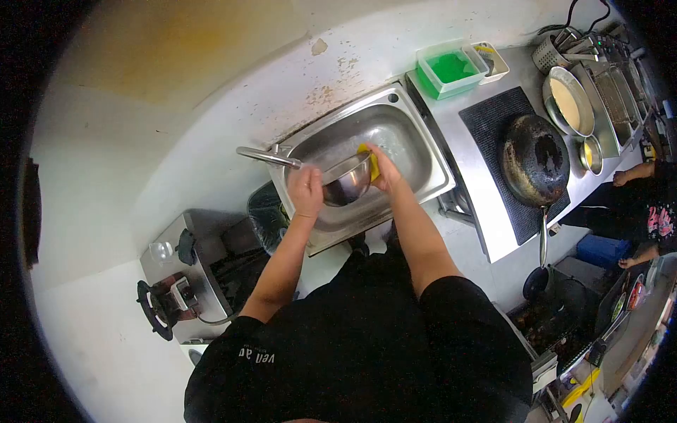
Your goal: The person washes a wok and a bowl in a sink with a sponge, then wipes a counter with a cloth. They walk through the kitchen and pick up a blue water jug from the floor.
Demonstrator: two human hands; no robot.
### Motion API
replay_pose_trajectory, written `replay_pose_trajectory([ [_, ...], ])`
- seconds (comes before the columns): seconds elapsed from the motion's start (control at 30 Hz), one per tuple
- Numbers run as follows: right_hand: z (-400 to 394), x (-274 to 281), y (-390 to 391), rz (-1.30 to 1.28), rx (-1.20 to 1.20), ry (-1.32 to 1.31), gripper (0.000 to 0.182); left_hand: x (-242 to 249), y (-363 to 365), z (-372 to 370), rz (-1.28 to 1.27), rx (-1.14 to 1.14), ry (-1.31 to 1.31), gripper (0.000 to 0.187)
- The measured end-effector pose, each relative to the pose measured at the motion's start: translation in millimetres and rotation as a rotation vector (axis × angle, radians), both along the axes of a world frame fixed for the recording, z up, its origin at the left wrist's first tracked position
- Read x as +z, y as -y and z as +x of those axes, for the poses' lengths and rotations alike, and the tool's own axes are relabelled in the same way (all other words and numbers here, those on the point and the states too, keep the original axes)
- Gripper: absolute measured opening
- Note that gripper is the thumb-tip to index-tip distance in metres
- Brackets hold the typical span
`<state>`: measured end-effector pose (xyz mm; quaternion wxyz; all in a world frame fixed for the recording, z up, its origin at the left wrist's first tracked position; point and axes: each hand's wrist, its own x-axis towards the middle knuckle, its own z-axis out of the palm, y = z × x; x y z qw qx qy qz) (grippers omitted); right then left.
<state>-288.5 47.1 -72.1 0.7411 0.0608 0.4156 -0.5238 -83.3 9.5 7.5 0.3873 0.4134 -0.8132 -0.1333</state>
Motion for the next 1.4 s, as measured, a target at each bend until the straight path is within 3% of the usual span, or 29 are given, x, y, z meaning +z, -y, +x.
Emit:
replay_pose_trajectory([
  [0.03,0.9,-11.6,-5.9,-0.076,0.019,-0.060,0.038,-13.9,1.6,1.0,0.000,0.001,0.000,0.015],
  [0.1,11.5,-25.0,-13.7,-0.155,0.035,-0.121,0.038,-59.7,5.7,5.8,0.304,0.606,-0.366,0.024],
  [0.13,23.2,-29.1,-16.2,-0.156,-0.088,-0.219,0.038,-67.3,7.7,14.9,0.303,0.605,-0.366,0.024],
  [0.2,24.3,-28.1,-14.8,-0.160,-0.211,-0.321,0.040,-74.3,12.7,37.6,1.762,0.395,-1.026,0.045],
  [0.27,13.1,-22.8,-11.9,0.055,0.420,-0.976,0.037,-84.5,6.7,36.2,1.623,0.359,-1.006,0.048],
  [0.3,13.1,-6.5,-11.0,0.059,0.419,-0.973,0.037,-92.5,3.6,37.5,1.487,0.329,-0.979,0.052],
  [0.37,15.1,20.4,-5.4,-0.175,0.617,-1.823,0.042,-101.3,7.8,33.9,1.439,0.389,-0.881,0.052],
  [0.4,17.2,16.7,-0.1,-0.177,0.619,-1.823,0.042,-101.3,9.9,32.0,1.382,0.448,-0.789,0.052],
  [0.43,20.2,11.2,6.7,-0.520,0.650,-1.887,0.043,-100.8,9.3,31.2,1.379,0.450,-0.789,0.052],
  [0.47,23.7,6.3,11.2,-0.871,0.669,-1.920,0.045,-69.7,4.9,19.4,1.308,0.399,-0.657,0.052],
  [0.5,27.2,3.5,13.0,-0.872,0.665,-1.918,0.045,-51.6,1.0,10.3,1.234,0.348,-0.525,0.052],
  [0.57,33.5,-1.7,15.5,-1.031,0.730,-2.376,0.047,-47.2,0.8,1.6,1.189,0.356,-0.499,0.049],
  [0.6,42.7,-8.3,10.9,-0.855,0.778,-2.500,0.052,-35.5,0.5,-5.1,1.159,0.284,-0.588,0.049],
  [0.63,61.3,-15.1,3.6,-0.852,0.775,-2.501,0.052,-26.1,-0.1,-12.2,1.129,0.210,-0.676,0.049],
  [0.7,112.5,8.6,-6.9,-0.083,0.787,-1.898,0.050,-45.8,4.1,-19.6,1.073,0.243,-0.691,0.044],
  [0.73,117.4,-2.4,-3.0,-0.077,0.798,-1.898,0.050,-79.4,10.3,-13.9,1.128,0.274,-0.691,0.040],
  [0.8,122.3,-28.8,9.3,-0.444,0.442,-0.721,0.045,-87.3,17.8,-7.9,1.195,0.362,-0.741,0.028],
  [0.83,122.0,-32.9,11.3,-0.443,0.443,-0.725,0.045,-75.5,23.2,-5.9,1.197,0.360,-0.744,0.028],
  [0.9,117.4,-27.6,12.8,-0.474,0.499,-0.973,0.037,-65.5,34.4,2.6,1.414,0.334,-0.809,0.032],
  [0.97,112.6,-29.7,8.8,-0.506,0.471,-0.908,0.034,-77.6,39.7,1.6,1.435,0.319,-0.766,0.036],
  [1.03,102.1,-8.9,4.7,-0.274,0.579,-1.296,0.037,-81.1,37.9,-2.5,0.743,0.283,-0.142,0.041],
  [1.1,86.6,1.6,6.6,-0.160,0.576,-1.327,0.042,-64.1,32.0,-6.7,0.809,0.250,0.004,0.051],
  [1.17,66.3,-11.5,11.2,-0.007,0.550,-1.426,0.051,-55.2,9.9,-8.5,0.279,0.116,0.462,0.057],
  [1.2,51.2,-27.9,15.6,0.035,0.524,-1.502,0.056,-37.7,-0.5,-12.2,0.225,0.081,0.471,0.060],
  [1.27,10.8,-1.4,29.4,-0.004,0.436,-1.626,0.046,-32.7,-8.8,-7.3,0.163,0.088,0.494,0.058],
  [1.33,-29.2,17.7,57.5,-0.284,0.225,-2.095,0.033,-38.4,-8.6,1.1,0.105,0.086,0.515,0.057],
  [1.4,-63.4,52.7,77.0,-0.430,0.205,-2.240,0.035,-72.0,-0.8,9.4,0.456,0.129,-0.123,0.048],
])
